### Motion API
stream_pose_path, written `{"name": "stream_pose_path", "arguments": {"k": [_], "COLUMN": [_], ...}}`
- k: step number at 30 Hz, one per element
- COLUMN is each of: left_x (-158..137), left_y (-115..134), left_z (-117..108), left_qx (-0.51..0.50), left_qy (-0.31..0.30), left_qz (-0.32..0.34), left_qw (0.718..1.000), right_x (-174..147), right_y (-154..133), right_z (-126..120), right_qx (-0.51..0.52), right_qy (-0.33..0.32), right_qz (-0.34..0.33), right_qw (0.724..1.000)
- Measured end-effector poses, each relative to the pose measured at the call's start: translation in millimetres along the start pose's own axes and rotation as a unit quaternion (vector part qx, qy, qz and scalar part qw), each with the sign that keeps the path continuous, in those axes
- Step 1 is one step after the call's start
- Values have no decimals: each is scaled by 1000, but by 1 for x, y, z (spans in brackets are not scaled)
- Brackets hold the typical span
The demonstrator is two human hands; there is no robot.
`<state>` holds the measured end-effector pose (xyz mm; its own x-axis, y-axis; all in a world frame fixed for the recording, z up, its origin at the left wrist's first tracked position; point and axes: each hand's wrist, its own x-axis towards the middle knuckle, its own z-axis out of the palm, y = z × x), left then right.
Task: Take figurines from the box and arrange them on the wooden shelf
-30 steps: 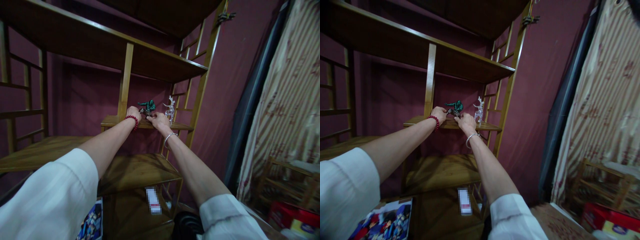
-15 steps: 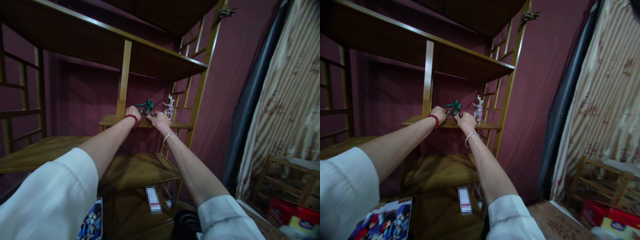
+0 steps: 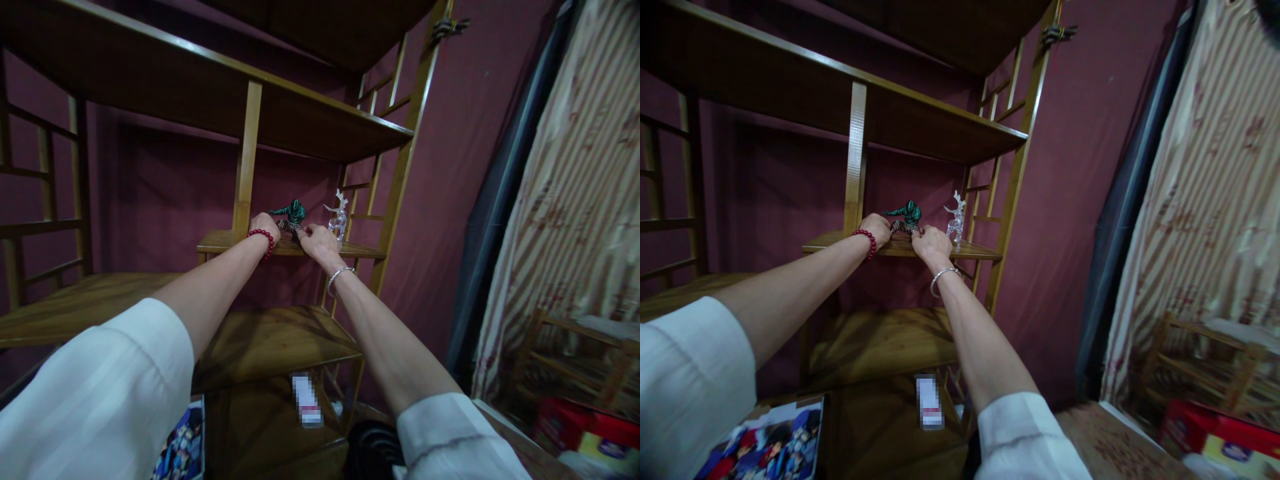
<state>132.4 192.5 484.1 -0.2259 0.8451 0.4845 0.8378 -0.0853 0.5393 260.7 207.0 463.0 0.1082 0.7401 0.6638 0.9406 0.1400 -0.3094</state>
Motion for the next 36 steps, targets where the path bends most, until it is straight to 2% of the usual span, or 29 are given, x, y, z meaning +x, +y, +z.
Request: {"name": "stream_pose_path", "arguments": {"k": [36], "left_x": [-6], "left_y": [0], "left_z": [0], "left_qx": [-2], "left_qy": [31], "left_qz": [5], "left_qw": [999], "right_x": [0], "right_y": [-1], "right_z": [-2], "right_qx": [-39], "right_qy": [-28], "right_qz": [-10], "right_qw": [999]}}
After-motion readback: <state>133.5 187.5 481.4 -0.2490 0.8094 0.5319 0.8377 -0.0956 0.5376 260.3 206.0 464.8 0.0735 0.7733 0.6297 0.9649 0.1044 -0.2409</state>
